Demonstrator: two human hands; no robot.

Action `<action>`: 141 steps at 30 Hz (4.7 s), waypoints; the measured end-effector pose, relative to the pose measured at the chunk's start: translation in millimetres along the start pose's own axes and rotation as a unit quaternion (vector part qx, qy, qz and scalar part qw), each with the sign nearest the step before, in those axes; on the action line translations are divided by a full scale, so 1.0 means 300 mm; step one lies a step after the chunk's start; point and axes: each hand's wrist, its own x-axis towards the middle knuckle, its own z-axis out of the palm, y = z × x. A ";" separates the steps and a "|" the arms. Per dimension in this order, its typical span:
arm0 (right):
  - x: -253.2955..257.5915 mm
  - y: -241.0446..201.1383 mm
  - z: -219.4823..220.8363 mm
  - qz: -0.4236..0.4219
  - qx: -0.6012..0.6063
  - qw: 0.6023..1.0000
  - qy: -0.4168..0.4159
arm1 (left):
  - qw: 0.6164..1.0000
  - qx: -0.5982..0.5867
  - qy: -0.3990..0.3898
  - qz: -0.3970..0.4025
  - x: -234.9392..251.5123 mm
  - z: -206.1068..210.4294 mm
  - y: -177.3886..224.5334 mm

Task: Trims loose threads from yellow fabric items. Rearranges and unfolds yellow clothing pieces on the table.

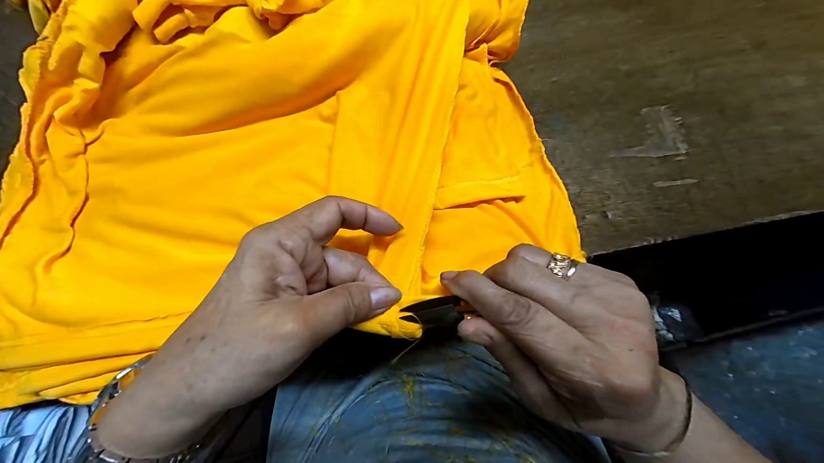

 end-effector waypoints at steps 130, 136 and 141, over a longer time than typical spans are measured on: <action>-0.005 -0.029 0.019 0.045 -0.055 0.996 0.059 | 0.980 -0.191 0.005 -0.063 0.014 -0.024 -0.015; -0.006 -0.020 0.014 0.098 0.075 0.990 0.061 | 0.978 -0.195 0.012 -0.076 0.013 -0.022 -0.017; -0.015 -0.029 0.008 0.182 0.266 0.941 0.104 | 0.978 -0.193 0.022 -0.076 0.017 -0.014 -0.011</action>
